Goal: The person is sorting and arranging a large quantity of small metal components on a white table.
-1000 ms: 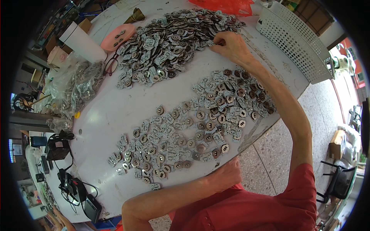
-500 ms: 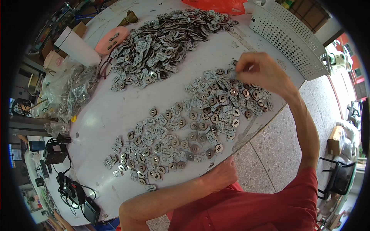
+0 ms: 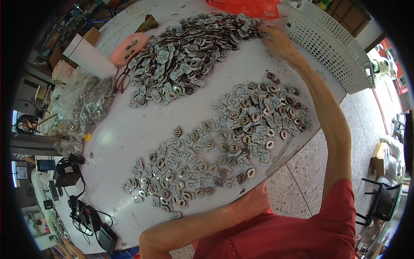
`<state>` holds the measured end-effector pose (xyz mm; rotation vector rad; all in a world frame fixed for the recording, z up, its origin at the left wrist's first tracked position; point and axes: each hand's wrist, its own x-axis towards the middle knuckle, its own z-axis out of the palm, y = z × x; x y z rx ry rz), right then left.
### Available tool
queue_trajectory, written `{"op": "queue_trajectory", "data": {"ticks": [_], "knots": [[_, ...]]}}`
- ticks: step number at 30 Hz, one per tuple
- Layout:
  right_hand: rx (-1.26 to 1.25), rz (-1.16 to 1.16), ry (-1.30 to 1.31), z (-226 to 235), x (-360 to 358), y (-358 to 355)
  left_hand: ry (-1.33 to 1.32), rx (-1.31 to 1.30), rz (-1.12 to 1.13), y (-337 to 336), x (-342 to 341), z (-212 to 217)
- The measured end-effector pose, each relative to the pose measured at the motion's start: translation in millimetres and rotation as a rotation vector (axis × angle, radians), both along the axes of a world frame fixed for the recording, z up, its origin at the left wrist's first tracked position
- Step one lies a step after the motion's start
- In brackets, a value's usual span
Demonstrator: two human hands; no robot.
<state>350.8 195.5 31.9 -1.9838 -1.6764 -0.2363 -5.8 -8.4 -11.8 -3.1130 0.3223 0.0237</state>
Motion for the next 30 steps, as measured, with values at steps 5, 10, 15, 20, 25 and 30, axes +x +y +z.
{"op": "queue_trajectory", "data": {"ticks": [5,10,15,20,25,30], "knots": [[-0.082,-0.002,0.058,-3,12,-11,0.052,0.056,-0.068,2,4,7],[0.018,-0.039,0.173,12,-13,-23,0.099,0.010,-0.095,8,1,10],[-0.028,0.053,0.147,3,2,-20,0.053,0.021,-0.038,0,0,-2],[-0.201,0.052,0.345,11,3,-32,0.038,0.035,-0.015,1,0,1],[-0.061,-0.008,0.204,13,-19,-28,0.077,-0.015,-0.035,5,0,5],[-0.162,0.027,0.216,17,-9,-29,0.064,0.022,-0.055,3,2,5]]}}
